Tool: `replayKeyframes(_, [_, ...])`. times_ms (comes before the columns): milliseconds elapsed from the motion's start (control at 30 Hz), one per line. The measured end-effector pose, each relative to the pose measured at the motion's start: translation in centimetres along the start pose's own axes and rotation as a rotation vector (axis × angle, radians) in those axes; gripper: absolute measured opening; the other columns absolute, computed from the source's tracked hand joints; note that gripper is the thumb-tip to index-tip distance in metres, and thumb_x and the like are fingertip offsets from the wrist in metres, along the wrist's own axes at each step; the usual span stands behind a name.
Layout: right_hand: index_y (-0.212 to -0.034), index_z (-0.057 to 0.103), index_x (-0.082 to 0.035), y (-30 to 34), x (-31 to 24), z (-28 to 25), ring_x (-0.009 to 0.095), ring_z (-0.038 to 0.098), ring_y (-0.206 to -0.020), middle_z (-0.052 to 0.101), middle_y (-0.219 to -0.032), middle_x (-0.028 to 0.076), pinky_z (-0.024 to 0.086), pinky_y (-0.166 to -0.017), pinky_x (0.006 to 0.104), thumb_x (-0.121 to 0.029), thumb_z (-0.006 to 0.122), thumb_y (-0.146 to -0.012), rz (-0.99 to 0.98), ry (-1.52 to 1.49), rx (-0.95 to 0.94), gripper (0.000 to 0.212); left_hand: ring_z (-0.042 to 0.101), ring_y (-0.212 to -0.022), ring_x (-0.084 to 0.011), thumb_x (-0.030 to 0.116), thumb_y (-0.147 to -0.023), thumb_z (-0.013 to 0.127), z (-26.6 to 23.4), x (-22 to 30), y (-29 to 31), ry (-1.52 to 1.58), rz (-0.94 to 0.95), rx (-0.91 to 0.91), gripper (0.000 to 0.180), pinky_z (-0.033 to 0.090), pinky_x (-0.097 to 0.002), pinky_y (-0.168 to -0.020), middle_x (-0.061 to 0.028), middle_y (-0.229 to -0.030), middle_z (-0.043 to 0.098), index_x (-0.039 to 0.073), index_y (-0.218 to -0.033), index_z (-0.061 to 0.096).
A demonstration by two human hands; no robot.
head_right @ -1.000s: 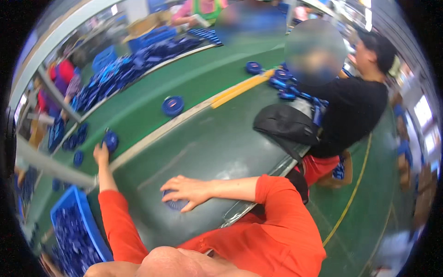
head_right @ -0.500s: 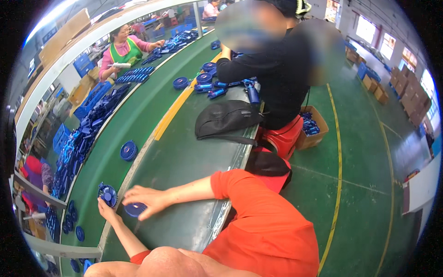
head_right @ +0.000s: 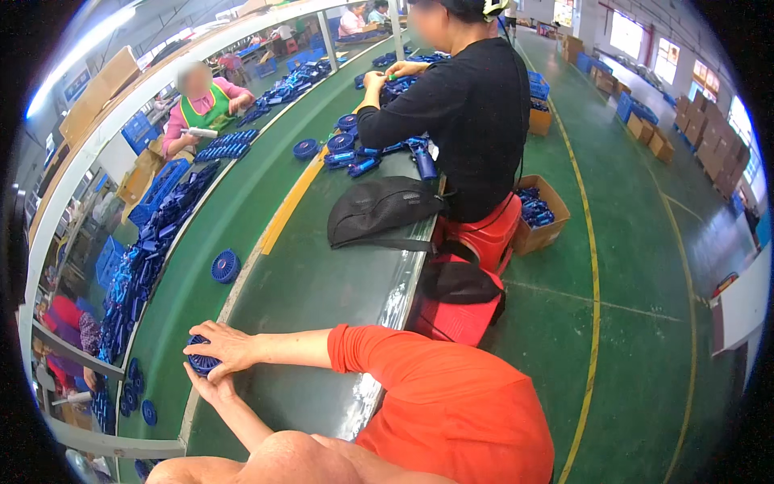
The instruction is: The person assembles small electric fans along a conveyor line by taking fan grilles and motor housings, pressing the grille pieces together around the components by hand, and setting the assembled fans on the table.
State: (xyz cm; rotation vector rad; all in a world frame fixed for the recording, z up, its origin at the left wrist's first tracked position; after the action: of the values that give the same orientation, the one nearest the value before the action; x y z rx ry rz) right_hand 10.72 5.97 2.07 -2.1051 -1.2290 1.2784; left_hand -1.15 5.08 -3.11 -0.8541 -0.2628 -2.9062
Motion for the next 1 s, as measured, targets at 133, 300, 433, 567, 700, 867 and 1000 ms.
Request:
replayKeyframes(133, [-0.133, 0.044, -0.015, -0.3, -0.7, 0.3, 0.042, 0.033, -0.126, 0.033, -0.138, 0.023, 0.029, -0.105, 0.0527, -0.042, 0.072, -0.066, -0.041, -0.001, -0.009, 0.077, 0.045, -0.126, -0.0312, 0.047, -0.095, 0.043, -0.4, 0.4, -0.2, -0.073, 0.027, -0.057, 0.055, 0.040, -0.0475, -0.104, -0.0117, -0.139, 0.044, 0.010, -0.136, 0.042])
replayKeyframes(300, [-0.134, 0.039, -0.011, -0.3, -0.2, 0.7, 0.040, 0.033, -0.126, 0.032, -0.138, 0.022, 0.029, -0.106, 0.0494, -0.042, 0.065, -0.077, 0.075, -0.282, 0.028, 0.070, 0.050, -0.118, -0.0287, 0.041, -0.096, 0.044, 1.8, 0.6, 0.7, -0.199, 0.285, -0.017, 0.051, 0.044, -0.0436, -0.099, -0.0154, -0.129, 0.047, 0.005, -0.132, 0.042])
replayKeyframes(433, [-0.134, 0.036, -0.005, -0.8, -0.5, 1.7, 0.030, 0.048, -0.117, 0.049, -0.123, 0.020, 0.036, -0.100, 0.0368, -0.046, 0.042, -0.097, 0.118, -0.718, 0.070, 0.055, 0.054, -0.103, -0.0244, 0.023, -0.095, 0.044, 5.1, 0.3, 4.3, -0.544, 0.816, 0.178, 0.031, 0.045, -0.0392, -0.088, -0.0151, -0.111, 0.049, -0.001, -0.113, 0.041])
replayKeyframes(567, [-0.138, 0.032, -0.002, -1.0, -0.5, 2.1, 0.025, 0.042, -0.125, 0.045, -0.130, 0.017, 0.032, -0.105, 0.0359, -0.046, 0.043, -0.097, 0.224, -0.782, -0.055, 0.061, 0.054, -0.102, -0.0245, 0.021, -0.093, 0.045, 3.8, 0.7, 3.9, -0.571, 0.807, 0.160, 0.030, 0.045, -0.0393, -0.089, -0.0150, -0.112, 0.049, -0.001, -0.114, 0.041])
replayKeyframes(700, [-0.143, 0.025, -0.003, -0.8, -0.7, 1.0, 0.033, 0.037, -0.130, 0.040, -0.136, 0.021, 0.029, -0.107, 0.0402, -0.061, 0.045, -0.090, 0.075, -0.556, -0.047, 0.082, 0.051, -0.108, -0.0225, 0.027, -0.095, 0.044, 3.4, 1.8, 3.2, -0.385, 0.705, 0.117, 0.031, 0.047, -0.0378, -0.089, -0.0115, -0.115, 0.048, 0.004, -0.116, 0.044])
replayKeyframes(867, [-0.140, 0.030, -0.003, -0.4, -0.6, 2.9, 0.024, 0.038, -0.128, 0.039, -0.135, 0.015, 0.029, -0.107, 0.0363, -0.049, 0.044, -0.094, 0.233, -0.783, 0.060, 0.066, 0.051, -0.103, -0.0227, 0.028, -0.098, 0.043, 3.0, 1.9, 3.6, -0.803, 0.946, 0.245, 0.035, 0.042, -0.0375, -0.090, -0.0136, -0.112, 0.046, -0.003, -0.114, 0.045])
replayKeyframes(1000, [-0.139, 0.030, -0.004, -0.1, 0.6, 4.3, 0.022, 0.038, -0.126, 0.040, -0.133, 0.013, 0.031, -0.106, 0.0345, -0.046, 0.044, -0.095, 0.300, -0.914, 0.009, 0.063, 0.050, -0.106, -0.0223, 0.022, -0.097, 0.046, 2.2, 1.7, 2.9, -0.786, 1.006, 0.214, 0.031, 0.042, -0.0374, -0.092, -0.0140, -0.114, 0.047, -0.004, -0.115, 0.044])
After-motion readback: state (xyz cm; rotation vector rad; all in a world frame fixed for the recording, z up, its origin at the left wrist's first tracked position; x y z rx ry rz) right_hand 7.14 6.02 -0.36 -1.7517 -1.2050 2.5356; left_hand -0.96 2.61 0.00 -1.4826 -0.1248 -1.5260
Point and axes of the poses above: each hand's wrist, its own y-axis away from the middle knuckle, its own z-axis out of the palm, x = y × z, the point moved 5 cm from there along -y, towards the middle knuckle
